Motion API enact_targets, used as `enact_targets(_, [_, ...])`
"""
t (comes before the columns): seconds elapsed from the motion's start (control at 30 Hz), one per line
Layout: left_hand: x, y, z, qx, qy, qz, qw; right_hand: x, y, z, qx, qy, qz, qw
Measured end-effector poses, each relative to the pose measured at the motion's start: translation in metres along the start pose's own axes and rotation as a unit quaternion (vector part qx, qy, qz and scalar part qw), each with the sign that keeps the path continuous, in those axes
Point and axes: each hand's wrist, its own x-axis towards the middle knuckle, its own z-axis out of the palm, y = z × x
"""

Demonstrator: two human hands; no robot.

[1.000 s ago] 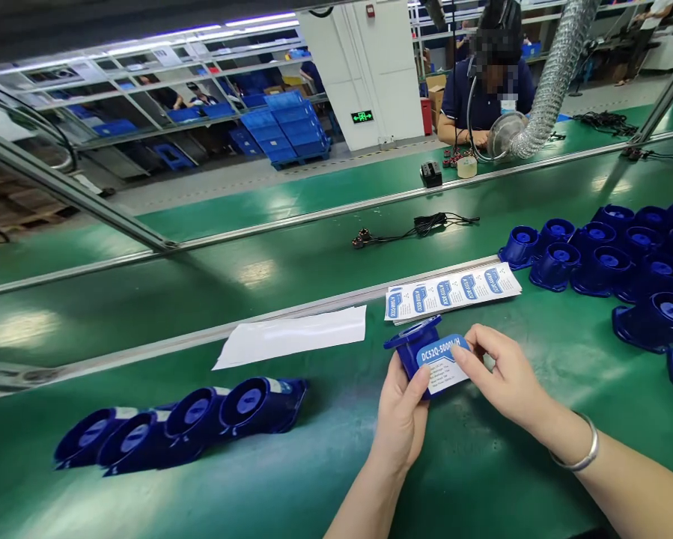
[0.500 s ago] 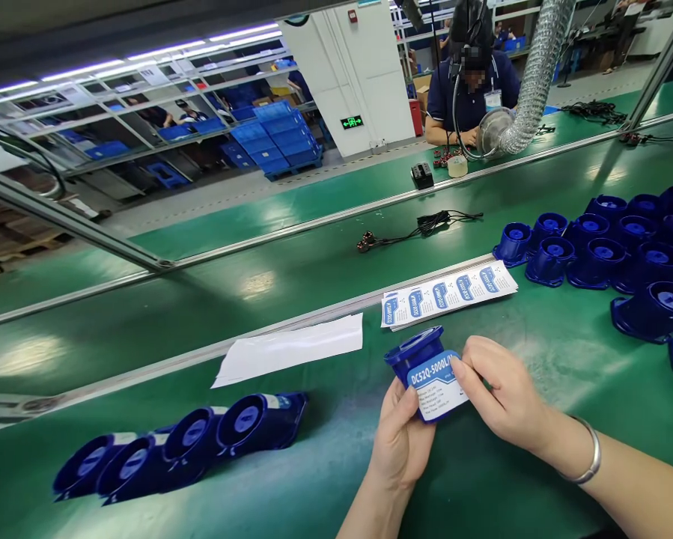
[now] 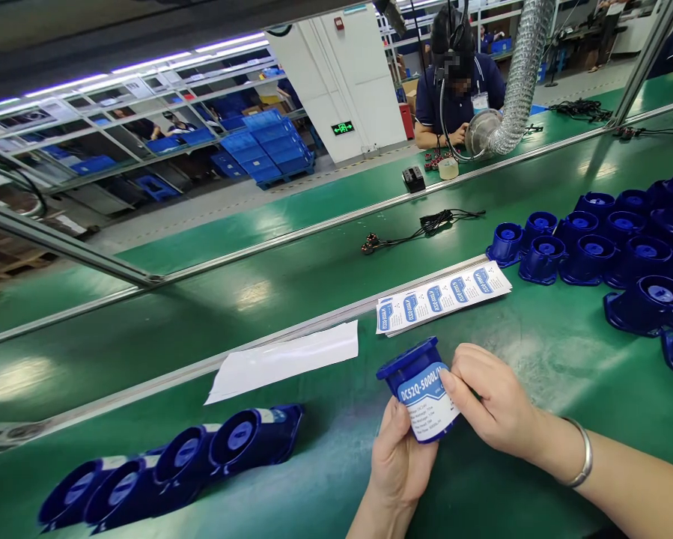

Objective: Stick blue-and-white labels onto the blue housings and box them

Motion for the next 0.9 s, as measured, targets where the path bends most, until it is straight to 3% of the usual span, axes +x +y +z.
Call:
enact_targets(0.37, [0.005, -0.004, -0.007, -0.009, -0.033, -0.019, 0.999, -0.009, 0.009, 0.01, 0.051, 0.023, 0.103, 0.993])
enact_targets(0.5, [0.007, -0.002, -0.006, -0.016, -0.061, -0.025, 0.998, -0.014, 0.013, 0.018, 0.142, 0.043, 0.222, 0.964])
enact_targets(0.6, [0.007, 0.001, 0.0, -0.027, -0.081, -0.047, 0.995, -0.016, 0.016, 0.023, 0.206, 0.048, 0.265, 0.941])
enact_targets(0.8, [0.005, 0.006, 0.016, -0.01, -0.118, -0.123, 0.985, -0.011, 0.022, 0.013, 0.158, 0.125, 0.237, 0.95])
enact_targets(0.9, [0.005, 0.005, 0.017, 0.005, -0.142, -0.156, 0.978, -0.003, 0.024, 0.003, 0.182, 0.09, 0.191, 0.96])
